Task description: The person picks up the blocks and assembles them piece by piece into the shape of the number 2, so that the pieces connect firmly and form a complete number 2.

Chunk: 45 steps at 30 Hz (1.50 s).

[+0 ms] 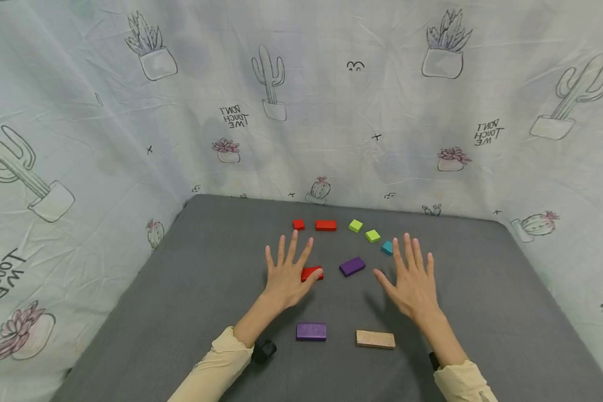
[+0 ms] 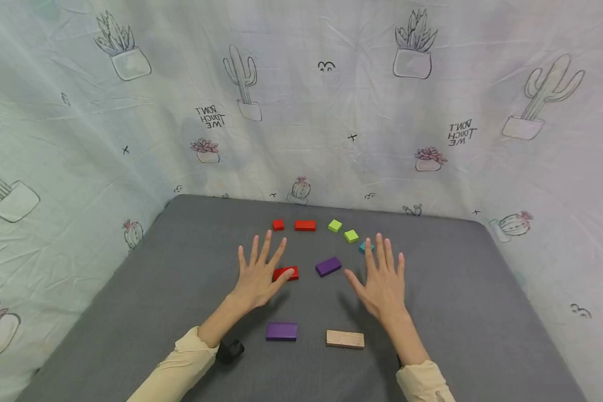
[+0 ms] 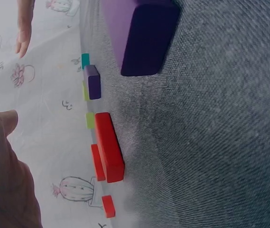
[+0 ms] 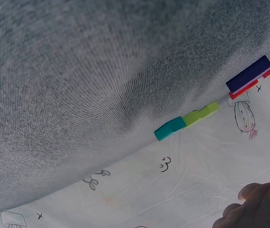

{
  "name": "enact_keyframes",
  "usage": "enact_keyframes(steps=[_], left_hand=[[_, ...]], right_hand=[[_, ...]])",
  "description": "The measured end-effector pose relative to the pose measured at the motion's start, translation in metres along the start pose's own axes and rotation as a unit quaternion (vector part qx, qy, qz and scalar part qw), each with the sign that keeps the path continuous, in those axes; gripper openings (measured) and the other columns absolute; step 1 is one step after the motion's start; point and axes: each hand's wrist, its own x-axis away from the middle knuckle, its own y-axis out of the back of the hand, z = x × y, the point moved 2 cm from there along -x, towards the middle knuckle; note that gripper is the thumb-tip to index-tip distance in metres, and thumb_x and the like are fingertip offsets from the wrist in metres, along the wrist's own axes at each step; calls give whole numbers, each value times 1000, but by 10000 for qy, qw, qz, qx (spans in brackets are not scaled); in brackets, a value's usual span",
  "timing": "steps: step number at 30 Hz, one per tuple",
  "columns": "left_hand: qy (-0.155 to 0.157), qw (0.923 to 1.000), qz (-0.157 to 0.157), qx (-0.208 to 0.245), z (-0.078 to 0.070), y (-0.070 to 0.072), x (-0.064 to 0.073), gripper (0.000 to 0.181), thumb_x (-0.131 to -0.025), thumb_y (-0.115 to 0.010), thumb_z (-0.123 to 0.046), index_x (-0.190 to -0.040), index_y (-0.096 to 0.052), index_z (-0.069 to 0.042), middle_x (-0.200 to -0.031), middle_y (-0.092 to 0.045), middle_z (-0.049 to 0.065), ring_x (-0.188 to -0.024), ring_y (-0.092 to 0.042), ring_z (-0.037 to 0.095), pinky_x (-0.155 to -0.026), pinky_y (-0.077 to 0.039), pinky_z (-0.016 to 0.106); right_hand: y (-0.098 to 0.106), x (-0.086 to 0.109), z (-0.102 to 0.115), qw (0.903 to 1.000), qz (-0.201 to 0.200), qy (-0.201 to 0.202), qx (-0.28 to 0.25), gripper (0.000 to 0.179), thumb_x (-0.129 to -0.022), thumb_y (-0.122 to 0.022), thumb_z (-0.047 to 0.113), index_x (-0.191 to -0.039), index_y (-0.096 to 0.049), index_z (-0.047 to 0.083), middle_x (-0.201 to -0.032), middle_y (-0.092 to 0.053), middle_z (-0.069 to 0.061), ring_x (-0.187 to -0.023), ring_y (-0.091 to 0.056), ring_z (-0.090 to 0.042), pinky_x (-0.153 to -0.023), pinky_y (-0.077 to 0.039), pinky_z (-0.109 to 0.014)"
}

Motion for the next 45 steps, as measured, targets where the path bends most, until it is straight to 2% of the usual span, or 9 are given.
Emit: enact_keyframes(steps=[8, 13, 20, 26, 31, 33, 38, 41, 45], left_hand=[[-9, 9998, 177, -5, -1, -3, 2, 70, -88, -33, -61, -144, -6, -29, -150, 7, 5, -133, 14, 30, -99, 8, 61], [-92, 9997, 197, 60, -2, -6, 0, 70, -88, -32, -61, -145, -6, -29, -150, 5, 7, -133, 13, 30, -99, 9, 61], [-159, 9996, 224, 53, -3, -8, 0, 70, -88, -31, -62, -145, -7, -29, -150, 6, 7, -133, 14, 30, -99, 9, 61], [-300, 9989, 340, 77, -5, -7, 8, 69, -87, -28, -64, -144, -7, -31, -150, 8, 6, -133, 16, 29, -98, 7, 62], [-811, 9922, 828, 462, -10, -2, 23, 73, -85, -28, -67, -144, -5, -31, -149, 14, 4, -132, 19, 27, -98, 9, 62], [-1167, 9859, 959, 723, -12, 0, 30, 74, -86, -31, -65, -145, -4, -29, -148, 15, 2, -133, 18, 25, -99, 8, 61], [-2080, 9662, 936, 1199, -15, -1, 44, 76, -88, -45, -51, -145, -6, -20, -150, 7, -1, -136, 4, 26, -103, -8, 57], [-2233, 9624, 958, 1214, -15, -4, 50, 78, -88, -47, -51, -145, -5, -19, -150, 5, -2, -136, 0, 27, -103, -12, 55], [-2166, 9640, 1024, 1150, -16, -7, 54, 79, -87, -46, -52, -146, -4, -21, -150, 7, -4, -136, 2, 28, -104, -10, 55]], right_hand=[[-4, 1, -2, 9998, 148, -35, -101, 83, -85, -42, 59, -144, -16, 7, -149, -2, -13, -135, 10, -22, -105, 5, -52], [-5, 2, -4, 9997, 177, -66, -162, 82, -85, -42, 59, -144, -16, 7, -149, -3, -15, -135, 10, -23, -105, 6, -52], [-5, 2, -6, 9995, 243, -67, -166, 82, -86, -42, 58, -144, -14, 8, -149, 3, -11, -135, 10, -23, -105, 6, -51], [-2, 6, -8, 9997, 198, -16, -137, 81, -86, -43, 57, -144, -16, 7, -149, -4, -15, -135, 9, -23, -105, 5, -52], [2, 11, -8, 9996, 203, 64, -161, 80, -87, -43, 55, -144, -15, 7, -149, -3, -14, -135, 8, -23, -105, 3, -51], [4, 13, -8, 9997, 163, 87, -163, 79, -87, -44, 54, -144, -16, 8, -149, -3, -13, -135, 7, -23, -105, 3, -51], [7, 18, -6, 9998, 72, 143, -72, 77, -87, -45, 52, -144, -18, 8, -149, -6, -13, -136, 4, -25, -106, 2, -50], [7, 22, -4, 9998, 32, 197, -6, 76, -88, -45, 52, -144, -19, 8, -149, -8, -14, -136, -1, -28, -106, 2, -50], [6, 29, -1, 9994, 106, 335, 73, 76, -87, -45, 53, -143, -20, 8, -149, -10, -14, -135, -5, -30, -106, 1, -49]])
